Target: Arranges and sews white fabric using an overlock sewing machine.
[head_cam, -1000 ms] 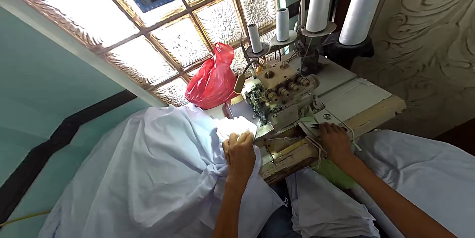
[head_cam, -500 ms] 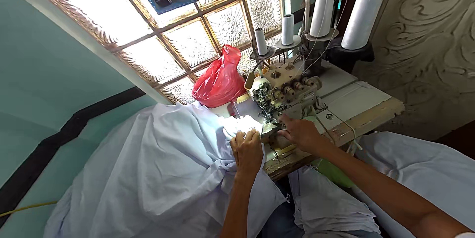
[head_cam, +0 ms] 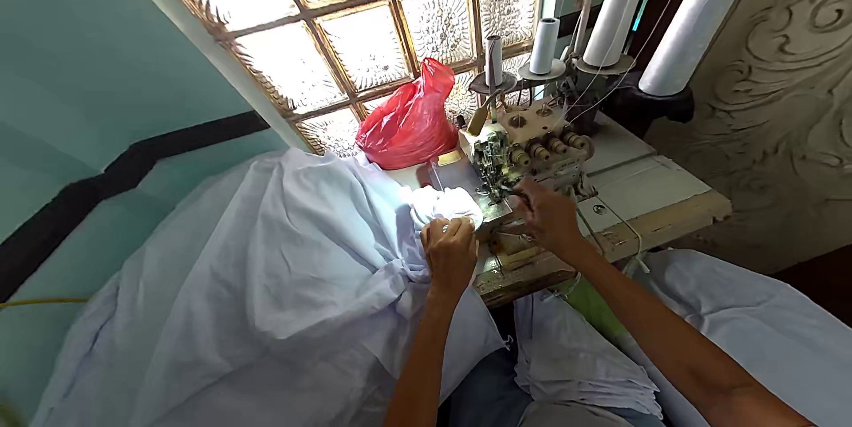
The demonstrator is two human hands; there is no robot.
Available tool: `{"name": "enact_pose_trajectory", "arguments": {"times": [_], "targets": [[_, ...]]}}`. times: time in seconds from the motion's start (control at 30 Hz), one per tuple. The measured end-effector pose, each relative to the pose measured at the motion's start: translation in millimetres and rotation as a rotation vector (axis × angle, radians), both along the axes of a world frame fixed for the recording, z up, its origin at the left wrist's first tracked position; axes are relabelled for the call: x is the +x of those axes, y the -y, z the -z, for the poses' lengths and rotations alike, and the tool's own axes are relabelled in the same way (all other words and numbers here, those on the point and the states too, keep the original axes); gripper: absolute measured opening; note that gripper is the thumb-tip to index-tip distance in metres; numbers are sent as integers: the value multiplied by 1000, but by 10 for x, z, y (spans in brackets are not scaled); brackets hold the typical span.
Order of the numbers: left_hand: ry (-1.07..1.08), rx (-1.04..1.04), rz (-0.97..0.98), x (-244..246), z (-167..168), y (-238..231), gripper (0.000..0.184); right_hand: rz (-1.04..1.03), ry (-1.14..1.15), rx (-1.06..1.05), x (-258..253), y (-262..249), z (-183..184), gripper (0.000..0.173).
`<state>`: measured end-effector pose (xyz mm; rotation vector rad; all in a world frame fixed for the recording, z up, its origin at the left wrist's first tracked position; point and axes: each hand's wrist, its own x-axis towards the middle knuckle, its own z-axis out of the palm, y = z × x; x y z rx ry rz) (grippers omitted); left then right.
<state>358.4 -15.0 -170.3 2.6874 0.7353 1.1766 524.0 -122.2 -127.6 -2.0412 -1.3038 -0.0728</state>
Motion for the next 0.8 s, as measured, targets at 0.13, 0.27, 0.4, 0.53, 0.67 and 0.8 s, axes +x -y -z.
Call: {"name": "enact_pose_trajectory", "arguments": {"times": [0.13,0.27,0.4,0.53,0.67,0.8], "targets": [[123,-443,279,-311,-264,66,13,172,70,-28,300,365,357,37],[112,-499,595,-575,-540,377,23,170,77,-229,639,669,790,38],[88,-352,485,-481,-606,545,22,67,24,111,423,843,518,26],[129,-334,404,-318,-629,648,18,-275,-131,558,-98,976,-25,21],[178,-320,425,-220,-704,787,19,-543,-290,270,-424,819,-3,25],[122,-274,434,-134,-878,1002,13,-673,-257,-696,-587,446,114,41]]}}
